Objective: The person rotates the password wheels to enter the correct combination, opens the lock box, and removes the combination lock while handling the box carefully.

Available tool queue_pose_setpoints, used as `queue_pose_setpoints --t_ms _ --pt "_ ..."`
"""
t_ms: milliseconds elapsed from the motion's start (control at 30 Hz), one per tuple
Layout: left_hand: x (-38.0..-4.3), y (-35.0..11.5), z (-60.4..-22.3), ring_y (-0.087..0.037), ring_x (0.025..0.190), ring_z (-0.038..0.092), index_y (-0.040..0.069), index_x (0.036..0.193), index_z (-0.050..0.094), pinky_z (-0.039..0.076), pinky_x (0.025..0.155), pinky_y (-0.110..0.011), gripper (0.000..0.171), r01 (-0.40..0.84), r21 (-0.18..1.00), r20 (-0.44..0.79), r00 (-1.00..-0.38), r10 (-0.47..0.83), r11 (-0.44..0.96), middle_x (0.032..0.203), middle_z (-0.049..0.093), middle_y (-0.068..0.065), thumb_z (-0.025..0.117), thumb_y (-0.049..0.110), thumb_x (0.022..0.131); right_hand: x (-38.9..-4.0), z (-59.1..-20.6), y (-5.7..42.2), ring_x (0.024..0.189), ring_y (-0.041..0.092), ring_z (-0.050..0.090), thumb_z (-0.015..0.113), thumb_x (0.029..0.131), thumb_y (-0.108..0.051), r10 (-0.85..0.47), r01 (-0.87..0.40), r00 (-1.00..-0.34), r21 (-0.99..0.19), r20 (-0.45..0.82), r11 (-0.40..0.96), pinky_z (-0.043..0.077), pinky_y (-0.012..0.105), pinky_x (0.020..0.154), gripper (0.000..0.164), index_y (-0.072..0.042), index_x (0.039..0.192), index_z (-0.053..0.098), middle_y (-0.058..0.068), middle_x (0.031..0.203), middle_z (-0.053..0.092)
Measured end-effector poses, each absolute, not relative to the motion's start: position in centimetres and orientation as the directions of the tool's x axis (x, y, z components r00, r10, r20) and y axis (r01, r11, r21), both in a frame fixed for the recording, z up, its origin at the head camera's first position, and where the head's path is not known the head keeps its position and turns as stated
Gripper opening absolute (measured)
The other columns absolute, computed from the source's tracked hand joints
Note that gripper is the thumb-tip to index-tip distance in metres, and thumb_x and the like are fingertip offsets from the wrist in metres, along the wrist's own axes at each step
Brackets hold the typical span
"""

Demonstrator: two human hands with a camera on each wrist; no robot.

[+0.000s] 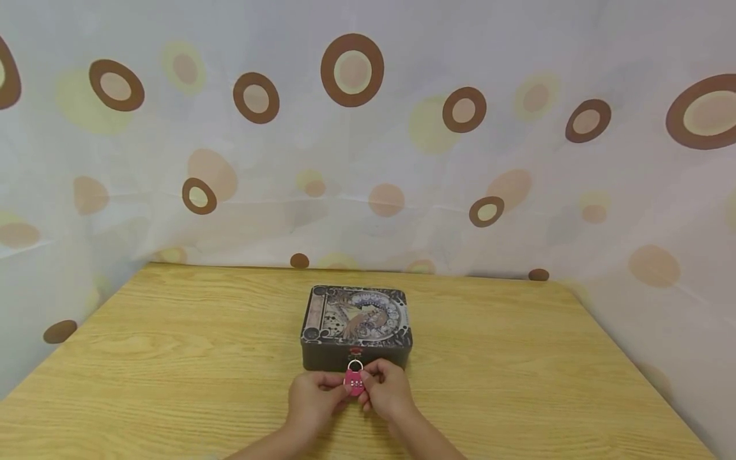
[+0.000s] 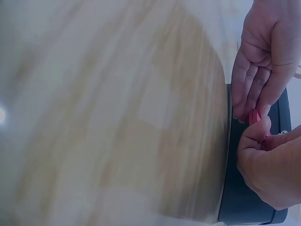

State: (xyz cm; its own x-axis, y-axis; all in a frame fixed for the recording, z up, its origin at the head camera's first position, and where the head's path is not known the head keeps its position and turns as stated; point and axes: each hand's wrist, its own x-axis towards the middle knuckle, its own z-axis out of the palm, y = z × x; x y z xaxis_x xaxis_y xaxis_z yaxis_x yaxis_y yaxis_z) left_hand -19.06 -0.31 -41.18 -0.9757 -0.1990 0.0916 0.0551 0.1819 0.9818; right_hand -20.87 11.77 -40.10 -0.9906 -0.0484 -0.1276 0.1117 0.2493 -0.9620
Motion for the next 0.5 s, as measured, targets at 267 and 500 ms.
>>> queue_pose_setpoints --t_ms 267,500 --pt "-18.68 0.37 -41.03 -0.005 0.058 0.051 -0.001 0.067 0.071 0.042 0.049 -0.015 0.007 0.037 0.972 0.097 -0.962 -0.253 0.231 0.063 0.067 -0.007 0.077 -0.001 0.064 -20.57 -39.95 11.42 0.047 0.009 0.048 0.05 0.091 0.004 0.001 0.101 -0.995 -0.965 -0.104 0.242 0.043 0.018 0.042 0.011 0.014 0.089 0.053 0.002 0.056 0.053" --pt "-18.5 0.66 -40.91 -0.007 0.061 0.048 -0.002 0.067 0.069 0.04 0.051 -0.017 0.007 0.011 0.969 0.083 -0.955 -0.285 0.245 0.063 0.063 -0.005 0.076 -0.001 0.066 -20.38 -39.87 11.04 0.047 0.009 0.047 0.049 0.09 0.005 0.039 0.108 -0.994 -0.961 -0.102 0.254 0.042 0.017 0.042 0.011 0.014 0.087 0.054 0.002 0.056 0.049"
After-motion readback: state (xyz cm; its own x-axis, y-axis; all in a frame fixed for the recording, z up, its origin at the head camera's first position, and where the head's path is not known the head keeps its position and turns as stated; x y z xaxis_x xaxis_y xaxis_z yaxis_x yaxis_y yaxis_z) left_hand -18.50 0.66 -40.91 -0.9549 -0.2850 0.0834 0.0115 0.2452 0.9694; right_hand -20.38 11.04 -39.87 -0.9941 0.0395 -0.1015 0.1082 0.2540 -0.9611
